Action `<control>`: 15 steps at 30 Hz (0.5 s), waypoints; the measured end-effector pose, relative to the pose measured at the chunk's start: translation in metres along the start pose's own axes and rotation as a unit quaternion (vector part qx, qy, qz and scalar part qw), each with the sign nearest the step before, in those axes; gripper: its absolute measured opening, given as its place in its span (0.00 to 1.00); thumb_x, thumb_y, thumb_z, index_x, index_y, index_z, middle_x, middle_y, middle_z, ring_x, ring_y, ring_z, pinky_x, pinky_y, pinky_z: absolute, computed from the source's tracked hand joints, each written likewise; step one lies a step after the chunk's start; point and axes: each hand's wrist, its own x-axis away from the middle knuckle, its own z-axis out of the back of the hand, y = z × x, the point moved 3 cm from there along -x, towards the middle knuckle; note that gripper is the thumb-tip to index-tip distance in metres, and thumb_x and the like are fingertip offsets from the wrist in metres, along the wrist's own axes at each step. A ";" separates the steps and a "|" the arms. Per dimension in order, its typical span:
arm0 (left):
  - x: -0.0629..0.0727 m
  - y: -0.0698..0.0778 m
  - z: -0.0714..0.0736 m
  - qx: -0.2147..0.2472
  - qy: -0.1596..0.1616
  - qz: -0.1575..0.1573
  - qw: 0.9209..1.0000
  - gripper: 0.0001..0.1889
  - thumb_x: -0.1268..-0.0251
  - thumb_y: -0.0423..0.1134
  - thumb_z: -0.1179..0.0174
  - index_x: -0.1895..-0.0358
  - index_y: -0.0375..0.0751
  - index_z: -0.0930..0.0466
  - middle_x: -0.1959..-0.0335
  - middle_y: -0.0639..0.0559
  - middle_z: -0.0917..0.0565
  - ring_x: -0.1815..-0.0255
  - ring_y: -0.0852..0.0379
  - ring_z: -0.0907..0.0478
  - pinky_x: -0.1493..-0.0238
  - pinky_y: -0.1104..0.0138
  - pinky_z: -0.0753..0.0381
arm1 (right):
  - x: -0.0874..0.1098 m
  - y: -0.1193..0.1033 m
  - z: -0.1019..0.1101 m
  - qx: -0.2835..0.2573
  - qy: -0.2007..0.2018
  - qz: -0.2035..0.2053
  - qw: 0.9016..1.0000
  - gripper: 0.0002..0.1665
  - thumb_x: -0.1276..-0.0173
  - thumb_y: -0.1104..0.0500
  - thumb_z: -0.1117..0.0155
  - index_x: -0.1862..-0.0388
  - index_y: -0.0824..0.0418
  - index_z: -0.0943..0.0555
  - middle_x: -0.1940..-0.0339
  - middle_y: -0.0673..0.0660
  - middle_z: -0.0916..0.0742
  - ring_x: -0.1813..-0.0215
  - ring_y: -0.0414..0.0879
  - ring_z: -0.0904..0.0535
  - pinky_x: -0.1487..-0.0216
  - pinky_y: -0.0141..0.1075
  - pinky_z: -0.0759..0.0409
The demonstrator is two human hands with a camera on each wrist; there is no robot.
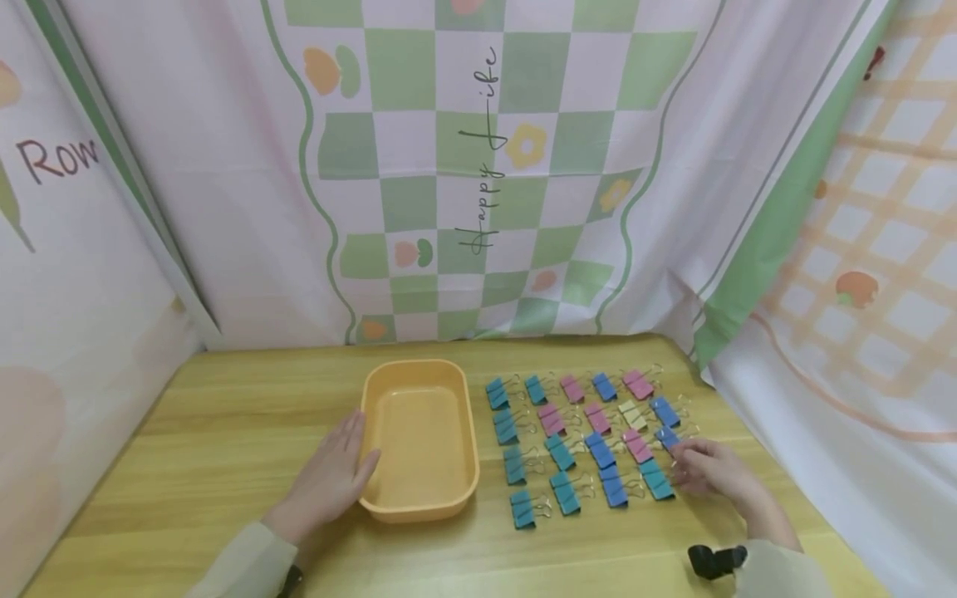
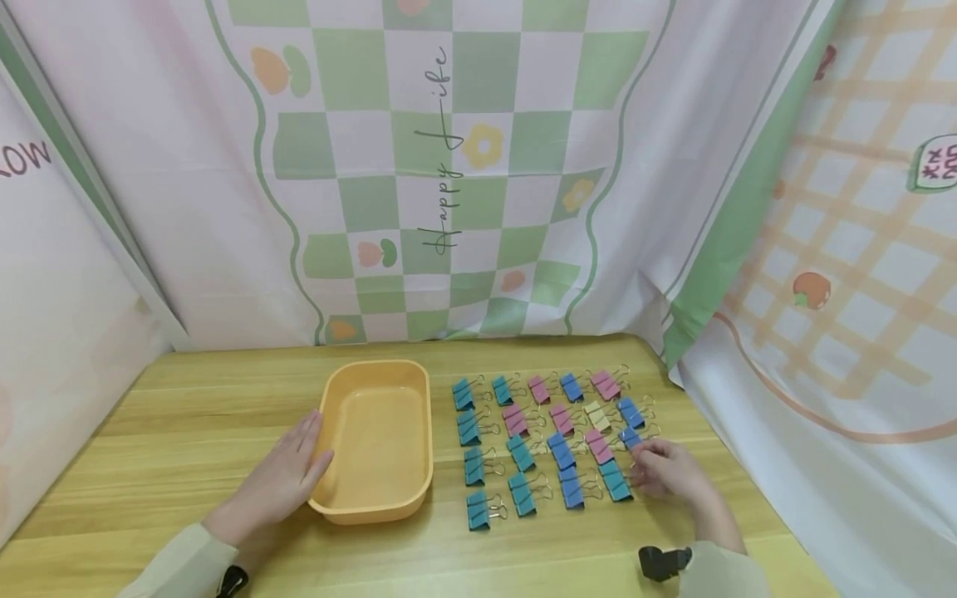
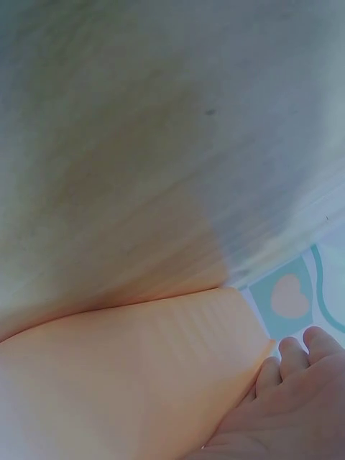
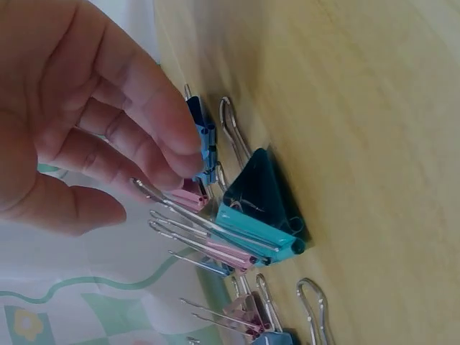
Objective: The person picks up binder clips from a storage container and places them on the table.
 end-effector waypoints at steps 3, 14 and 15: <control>0.000 0.000 0.000 0.004 0.001 -0.001 1.000 0.33 0.28 0.47 0.59 0.34 0.20 0.52 0.32 0.30 0.49 0.32 0.37 0.51 0.34 0.49 0.50 | -0.001 -0.004 0.003 0.015 0.023 -0.001 1.000 0.24 0.30 0.62 0.54 0.48 0.85 0.37 0.65 0.60 0.18 0.64 0.49 0.19 0.62 0.41 0.18; -0.012 -0.006 0.018 0.041 -0.011 -0.014 0.999 0.30 0.28 0.49 0.58 0.39 0.22 0.38 0.41 0.28 0.33 0.40 0.34 0.37 0.38 0.47 0.40 | -0.028 -0.065 0.009 0.128 0.038 0.086 0.987 0.28 0.27 0.56 0.53 0.44 0.82 0.36 0.50 0.77 0.25 0.51 0.65 0.26 0.57 0.45 0.20; -0.015 -0.008 0.022 0.050 -0.015 -0.011 0.999 0.29 0.27 0.49 0.58 0.39 0.24 0.36 0.42 0.29 0.31 0.41 0.34 0.36 0.39 0.46 0.40 | -0.031 -0.074 0.009 0.144 0.041 0.096 0.984 0.28 0.27 0.56 0.53 0.43 0.81 0.36 0.49 0.77 0.25 0.51 0.65 0.26 0.57 0.44 0.20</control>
